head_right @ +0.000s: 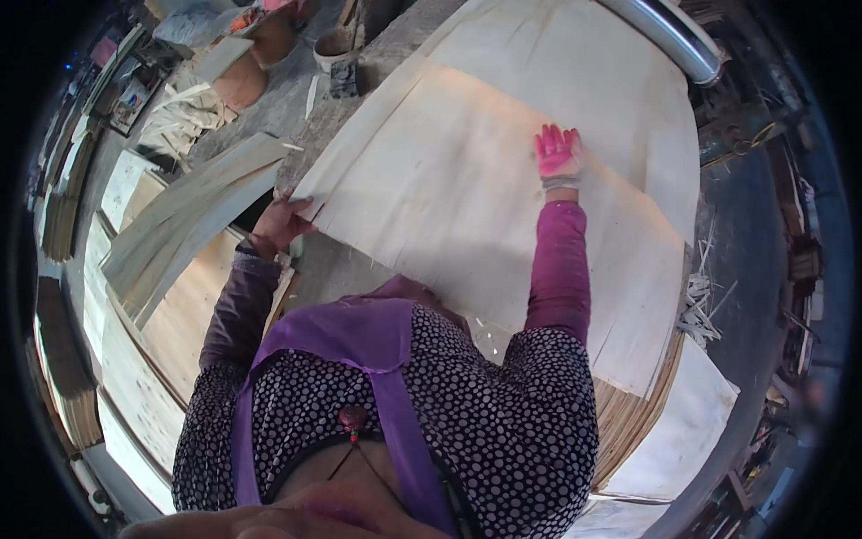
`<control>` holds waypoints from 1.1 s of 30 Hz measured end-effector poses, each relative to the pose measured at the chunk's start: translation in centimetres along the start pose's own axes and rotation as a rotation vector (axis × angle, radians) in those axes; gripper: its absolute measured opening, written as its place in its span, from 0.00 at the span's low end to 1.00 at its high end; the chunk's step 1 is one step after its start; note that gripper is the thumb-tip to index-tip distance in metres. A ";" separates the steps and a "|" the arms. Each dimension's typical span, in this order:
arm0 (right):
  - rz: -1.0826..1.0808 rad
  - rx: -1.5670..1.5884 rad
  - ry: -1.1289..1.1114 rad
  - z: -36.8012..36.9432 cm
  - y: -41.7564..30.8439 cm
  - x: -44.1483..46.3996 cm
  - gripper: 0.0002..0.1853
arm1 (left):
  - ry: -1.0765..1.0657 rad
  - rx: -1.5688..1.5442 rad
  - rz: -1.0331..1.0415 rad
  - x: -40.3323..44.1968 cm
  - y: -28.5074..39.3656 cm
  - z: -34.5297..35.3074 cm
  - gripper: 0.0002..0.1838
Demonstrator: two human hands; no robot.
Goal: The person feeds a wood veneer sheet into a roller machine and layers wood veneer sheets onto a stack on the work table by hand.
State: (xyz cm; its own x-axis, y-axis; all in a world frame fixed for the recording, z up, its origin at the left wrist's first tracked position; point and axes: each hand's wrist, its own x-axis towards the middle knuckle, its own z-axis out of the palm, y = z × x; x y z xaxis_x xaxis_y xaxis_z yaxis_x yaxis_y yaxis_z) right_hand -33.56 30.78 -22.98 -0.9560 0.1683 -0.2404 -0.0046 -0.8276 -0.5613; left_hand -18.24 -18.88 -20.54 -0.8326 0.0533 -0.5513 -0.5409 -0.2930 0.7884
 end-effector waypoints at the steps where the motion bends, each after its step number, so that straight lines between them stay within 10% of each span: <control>1: 0.016 0.014 0.013 -0.2 0.6 -0.2 0.20 | -0.009 -0.023 0.008 0.1 -0.3 -0.2 0.23; 10: 0.626 -0.248 -0.416 2.9 4.7 -20.5 0.26 | -0.040 -0.001 0.128 -1.8 1.5 1.9 0.22; 17: 0.915 -0.323 -0.234 -0.7 6.9 -31.8 0.32 | -0.158 -0.034 0.171 -2.7 3.3 2.9 0.23; 29: 0.609 -0.040 0.108 -0.6 10.1 -34.3 0.39 | -0.274 -0.147 0.179 -3.9 4.9 3.8 0.20; 33: 0.645 0.303 -0.240 -3.1 9.8 -32.9 0.39 | -0.277 -0.223 0.130 -2.8 4.6 2.2 0.20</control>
State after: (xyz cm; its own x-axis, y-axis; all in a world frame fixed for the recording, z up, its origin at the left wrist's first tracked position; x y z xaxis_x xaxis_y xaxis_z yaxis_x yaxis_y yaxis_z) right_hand -1.22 18.77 -23.06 -0.8337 -0.4930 -0.2488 0.5311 -0.8392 -0.1166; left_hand -18.70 -18.31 -14.78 -0.9096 0.2495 -0.3322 -0.4151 -0.5132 0.7513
